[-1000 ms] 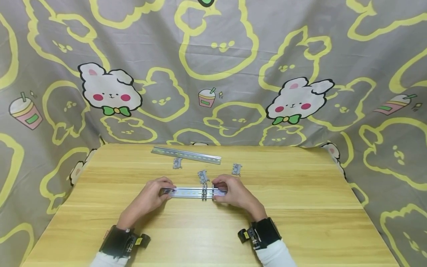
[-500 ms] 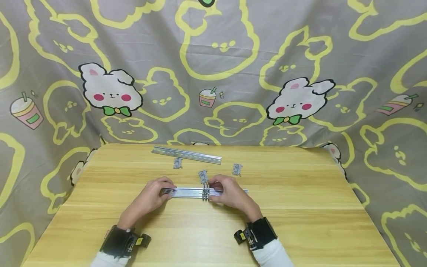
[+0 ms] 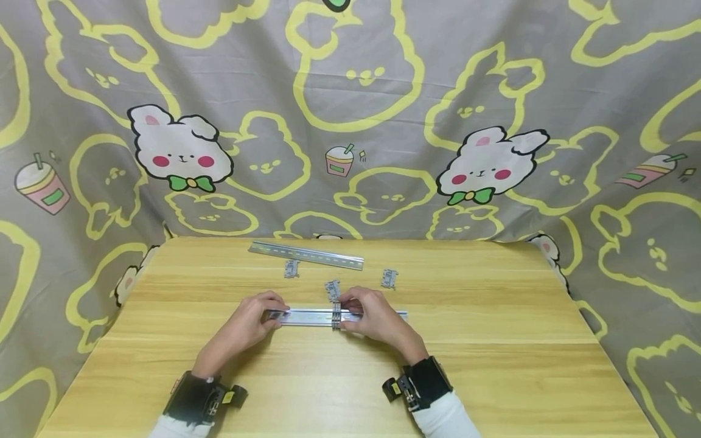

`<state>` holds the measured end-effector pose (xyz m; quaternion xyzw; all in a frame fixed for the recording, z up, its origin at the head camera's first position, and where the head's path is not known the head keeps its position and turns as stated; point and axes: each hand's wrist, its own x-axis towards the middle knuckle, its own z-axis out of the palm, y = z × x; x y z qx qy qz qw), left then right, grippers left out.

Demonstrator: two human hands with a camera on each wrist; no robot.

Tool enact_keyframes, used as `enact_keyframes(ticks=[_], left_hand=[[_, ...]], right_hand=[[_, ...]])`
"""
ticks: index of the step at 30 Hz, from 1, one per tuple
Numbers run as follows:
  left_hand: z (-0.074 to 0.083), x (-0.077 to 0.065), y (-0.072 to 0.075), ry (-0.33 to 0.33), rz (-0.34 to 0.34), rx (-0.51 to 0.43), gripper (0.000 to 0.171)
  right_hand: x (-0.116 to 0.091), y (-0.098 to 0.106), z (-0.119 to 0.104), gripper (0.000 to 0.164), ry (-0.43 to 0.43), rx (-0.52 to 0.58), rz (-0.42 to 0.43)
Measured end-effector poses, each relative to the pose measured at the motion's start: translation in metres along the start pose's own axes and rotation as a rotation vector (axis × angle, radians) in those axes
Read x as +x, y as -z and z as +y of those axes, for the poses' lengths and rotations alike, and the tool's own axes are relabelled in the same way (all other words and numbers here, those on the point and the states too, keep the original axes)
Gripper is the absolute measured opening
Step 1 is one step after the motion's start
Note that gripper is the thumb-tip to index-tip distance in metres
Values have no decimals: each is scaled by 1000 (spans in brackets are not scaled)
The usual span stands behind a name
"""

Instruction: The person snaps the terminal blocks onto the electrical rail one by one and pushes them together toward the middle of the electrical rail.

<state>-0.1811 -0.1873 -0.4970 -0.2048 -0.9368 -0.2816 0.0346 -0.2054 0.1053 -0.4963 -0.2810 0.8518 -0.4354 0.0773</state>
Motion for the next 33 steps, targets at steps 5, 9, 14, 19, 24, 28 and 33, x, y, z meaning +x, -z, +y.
enact_keyframes(ticks=[5,9,14,19,24,28,33], left_hand=[[1,-1,-2,9,-5,2,27],[1,-1,-3,8,-6,-4,27],[1,-2,-6,8,-8,-9,28],[1,-1,-5,9,-20,-7,27],[1,-1,-2,23,-9,-7,27],[1,2,1,15,-13,-1,27],[0,4,1,-1,-6,7,27]], right_hand=[[-1,-1,1,49,-5,-7,-4],[-3,2,1,52,8,-20,-15],[-12,19,4,56,3,-118,-30],[-27,41,8,44,-57,-281,-42],[-31,49,12,31,-32,-372,-72],[-30,50,14,29,-38,-371,-46],[-28,48,18,29,-34,-378,-13]])
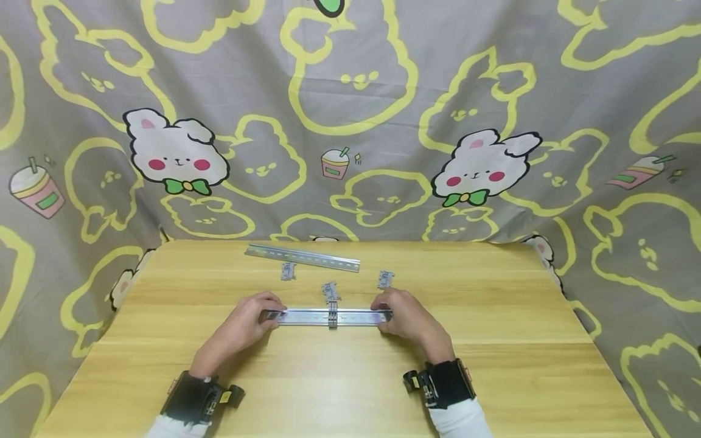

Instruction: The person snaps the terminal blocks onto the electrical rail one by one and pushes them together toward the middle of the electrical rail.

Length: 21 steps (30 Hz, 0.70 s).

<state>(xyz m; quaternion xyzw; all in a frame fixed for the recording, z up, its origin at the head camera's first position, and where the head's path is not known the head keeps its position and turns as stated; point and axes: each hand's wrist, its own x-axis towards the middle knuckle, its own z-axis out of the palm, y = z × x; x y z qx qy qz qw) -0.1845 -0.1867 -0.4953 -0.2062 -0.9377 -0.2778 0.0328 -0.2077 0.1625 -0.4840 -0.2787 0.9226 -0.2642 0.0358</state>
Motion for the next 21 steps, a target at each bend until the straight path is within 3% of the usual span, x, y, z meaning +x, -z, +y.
enact_keyframes(ticks=[12,21], left_hand=[[-6,11,1,-35,12,42,27],[-8,16,3,-26,-1,8,29]], right_hand=[[7,-1,5,28,12,0,12],[12,1,8,27,44,-21,1]])
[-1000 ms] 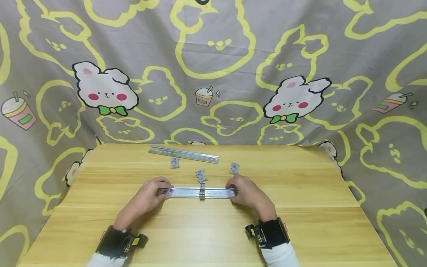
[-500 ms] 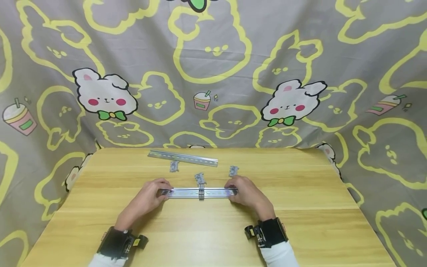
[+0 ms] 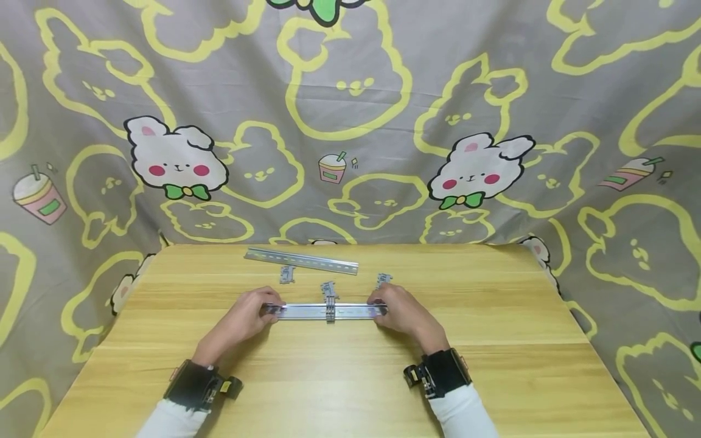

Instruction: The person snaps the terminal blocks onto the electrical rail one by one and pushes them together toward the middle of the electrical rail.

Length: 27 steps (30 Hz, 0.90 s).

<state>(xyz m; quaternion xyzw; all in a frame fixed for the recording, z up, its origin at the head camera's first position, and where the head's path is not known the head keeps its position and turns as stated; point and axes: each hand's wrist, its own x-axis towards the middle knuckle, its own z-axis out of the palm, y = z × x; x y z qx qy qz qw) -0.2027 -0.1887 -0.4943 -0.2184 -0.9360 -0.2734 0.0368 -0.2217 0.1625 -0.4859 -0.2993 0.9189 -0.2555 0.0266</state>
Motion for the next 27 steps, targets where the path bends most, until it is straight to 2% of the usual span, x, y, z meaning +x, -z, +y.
enact_keyframes(ticks=[11,14,17,22,27], left_hand=[[1,3,1,25,-10,-36,28],[2,1,6,35,-25,-65,26],[1,4,16,49,-34,-89,25],[-13,24,40,96,-36,-62,35],[-32,45,54,74,-29,45,42]], right_hand=[[1,2,1,26,-2,-7,-16],[0,2,1,27,2,-6,-9],[2,5,1,29,-11,26,18],[17,14,0,38,28,21,75],[44,18,-4,51,47,-80,83]])
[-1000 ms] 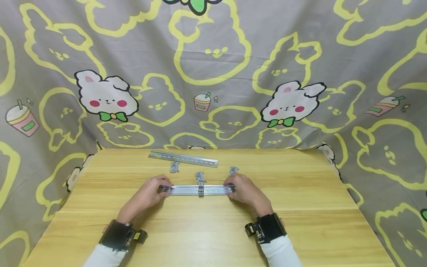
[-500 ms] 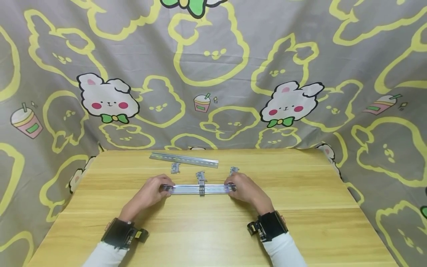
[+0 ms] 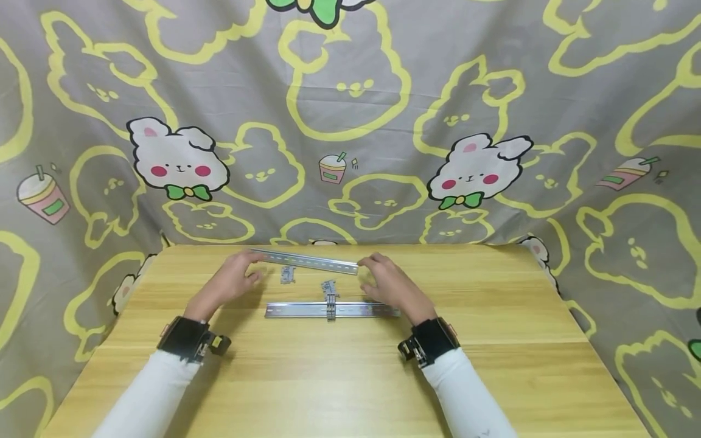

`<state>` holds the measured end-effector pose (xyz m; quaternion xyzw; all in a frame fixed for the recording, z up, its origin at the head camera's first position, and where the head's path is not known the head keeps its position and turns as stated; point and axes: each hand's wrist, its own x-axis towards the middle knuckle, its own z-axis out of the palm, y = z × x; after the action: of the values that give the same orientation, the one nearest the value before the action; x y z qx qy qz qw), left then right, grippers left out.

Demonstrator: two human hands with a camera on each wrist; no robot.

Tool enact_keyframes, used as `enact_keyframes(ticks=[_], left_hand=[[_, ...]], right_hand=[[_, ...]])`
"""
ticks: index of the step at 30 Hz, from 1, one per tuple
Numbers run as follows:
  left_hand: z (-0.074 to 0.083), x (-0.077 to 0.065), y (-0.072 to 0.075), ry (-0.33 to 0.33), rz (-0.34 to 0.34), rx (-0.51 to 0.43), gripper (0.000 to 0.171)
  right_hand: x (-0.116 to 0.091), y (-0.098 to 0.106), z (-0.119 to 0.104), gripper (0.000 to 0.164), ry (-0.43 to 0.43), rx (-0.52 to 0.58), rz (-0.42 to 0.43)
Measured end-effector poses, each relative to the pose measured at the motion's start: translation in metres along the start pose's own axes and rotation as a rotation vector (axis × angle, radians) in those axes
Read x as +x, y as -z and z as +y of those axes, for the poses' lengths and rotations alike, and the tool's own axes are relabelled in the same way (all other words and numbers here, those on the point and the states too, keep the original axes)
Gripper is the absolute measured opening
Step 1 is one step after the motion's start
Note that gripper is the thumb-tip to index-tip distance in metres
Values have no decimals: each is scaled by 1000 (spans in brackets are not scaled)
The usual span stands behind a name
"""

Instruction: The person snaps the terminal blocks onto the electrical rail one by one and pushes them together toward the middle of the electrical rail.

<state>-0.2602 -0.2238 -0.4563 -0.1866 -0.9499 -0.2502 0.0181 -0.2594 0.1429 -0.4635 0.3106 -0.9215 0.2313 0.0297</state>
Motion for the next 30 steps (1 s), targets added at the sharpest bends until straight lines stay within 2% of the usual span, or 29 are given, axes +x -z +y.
enact_keyframes(ticks=[5,12,15,19,24,30], left_hand=[[-15,17,0,-18,-6,81,53],[-33,34,-8,-73,17,170,48],[-38,41,-8,-66,32,182,49],[-43,48,-10,-69,-4,193,47],[-49,51,-13,-62,-40,232,48],[-53,53,-21,-82,-35,175,44]], right_hand=[[23,-4,0,56,-4,-63,-46],[47,-13,-1,53,6,-94,-92],[55,-17,-1,51,13,-98,-110],[60,-21,-1,50,-9,-95,-157],[62,-24,-1,43,7,-112,-191],[62,-25,1,37,-7,-130,-228]])
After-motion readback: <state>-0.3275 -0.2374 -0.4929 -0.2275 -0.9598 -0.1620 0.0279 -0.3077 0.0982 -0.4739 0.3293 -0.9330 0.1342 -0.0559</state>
